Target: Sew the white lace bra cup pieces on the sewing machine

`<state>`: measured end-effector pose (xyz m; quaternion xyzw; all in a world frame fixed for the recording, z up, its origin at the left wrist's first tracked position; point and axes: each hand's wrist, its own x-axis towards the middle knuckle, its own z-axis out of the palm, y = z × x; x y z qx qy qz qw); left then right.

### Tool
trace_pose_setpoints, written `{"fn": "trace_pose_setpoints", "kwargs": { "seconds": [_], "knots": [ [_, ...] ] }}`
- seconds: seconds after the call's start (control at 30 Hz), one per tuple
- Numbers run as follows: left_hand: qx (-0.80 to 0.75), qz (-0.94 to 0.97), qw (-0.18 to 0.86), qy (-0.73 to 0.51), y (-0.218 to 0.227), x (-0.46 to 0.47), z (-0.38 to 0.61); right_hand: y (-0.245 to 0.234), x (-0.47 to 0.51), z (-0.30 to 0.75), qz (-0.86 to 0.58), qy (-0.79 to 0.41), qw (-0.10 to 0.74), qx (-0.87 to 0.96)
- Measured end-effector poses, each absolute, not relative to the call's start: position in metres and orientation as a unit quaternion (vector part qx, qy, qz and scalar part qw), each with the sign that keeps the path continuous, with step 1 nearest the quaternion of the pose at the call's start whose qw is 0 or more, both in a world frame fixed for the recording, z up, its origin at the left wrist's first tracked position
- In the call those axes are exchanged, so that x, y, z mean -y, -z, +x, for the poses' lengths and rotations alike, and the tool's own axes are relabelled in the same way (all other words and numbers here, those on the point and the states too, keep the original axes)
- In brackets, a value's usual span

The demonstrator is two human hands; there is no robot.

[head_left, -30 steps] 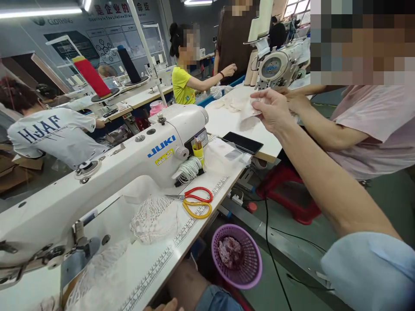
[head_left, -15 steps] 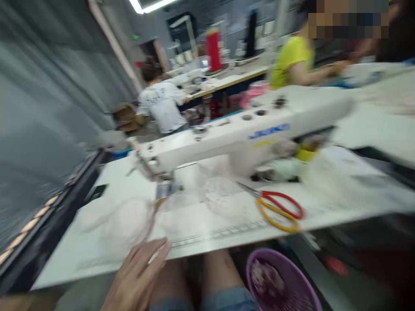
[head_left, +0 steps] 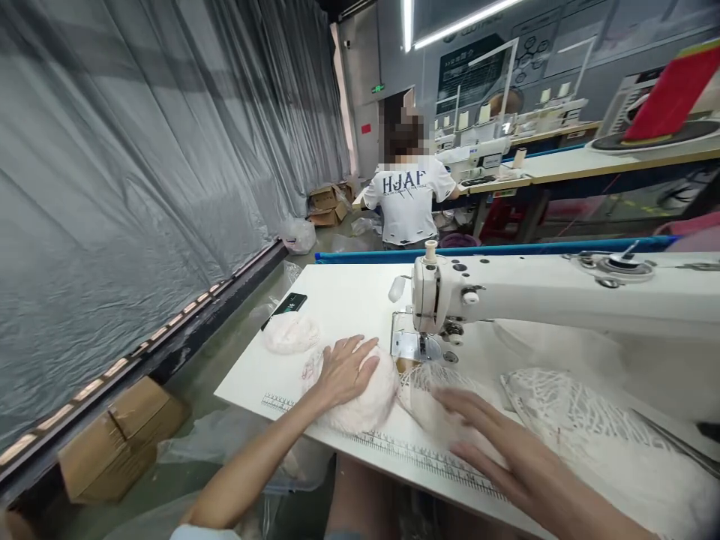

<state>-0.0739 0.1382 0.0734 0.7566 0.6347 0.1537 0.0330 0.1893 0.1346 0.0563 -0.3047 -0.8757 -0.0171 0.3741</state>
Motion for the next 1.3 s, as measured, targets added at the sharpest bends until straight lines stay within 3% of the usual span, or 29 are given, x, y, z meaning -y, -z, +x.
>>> {"fn": "trace_pose_setpoints", "kwargs": {
  "seconds": [0.1,0.33,0.6,0.8,0.97,1.1,1.2,1.3],
  "knots": [
    [-0.586,0.791,0.041,-0.170,-0.068,-0.138,-0.089,-0.038,-0.132,0.151,-0.293,0.015,0.285,0.913],
    [-0.463,0.862,0.081,-0.193,-0.069,-0.128,-0.131,-0.005,-0.142,0.131,-0.360,0.108,0.231,0.897],
    [-0.282,0.927,0.165,-0.185,-0.073,-0.148,-0.137,-0.034,-0.122,0.096,-0.311,-0.031,0.260,0.914],
    [-0.136,0.966,0.161,-0.147,-0.073,-0.182,-0.119,-0.014,-0.086,0.085,-0.433,0.021,0.307,0.847],
    [-0.180,0.973,0.077,-0.122,-0.087,-0.179,-0.128,-0.030,-0.079,0.104,-0.397,-0.009,0.283,0.873],
    [-0.246,0.942,-0.003,-0.227,-0.102,-0.140,-0.132,-0.052,-0.093,0.117,-0.359,-0.013,0.315,0.879],
    [-0.265,0.917,0.001,-0.296,-0.110,-0.105,-0.123,-0.057,-0.104,0.108,-0.279,-0.012,0.326,0.903],
    [-0.286,0.917,0.029,-0.277,-0.108,-0.082,-0.112,-0.056,-0.111,0.099,-0.232,-0.004,0.344,0.910]
  ]
}}
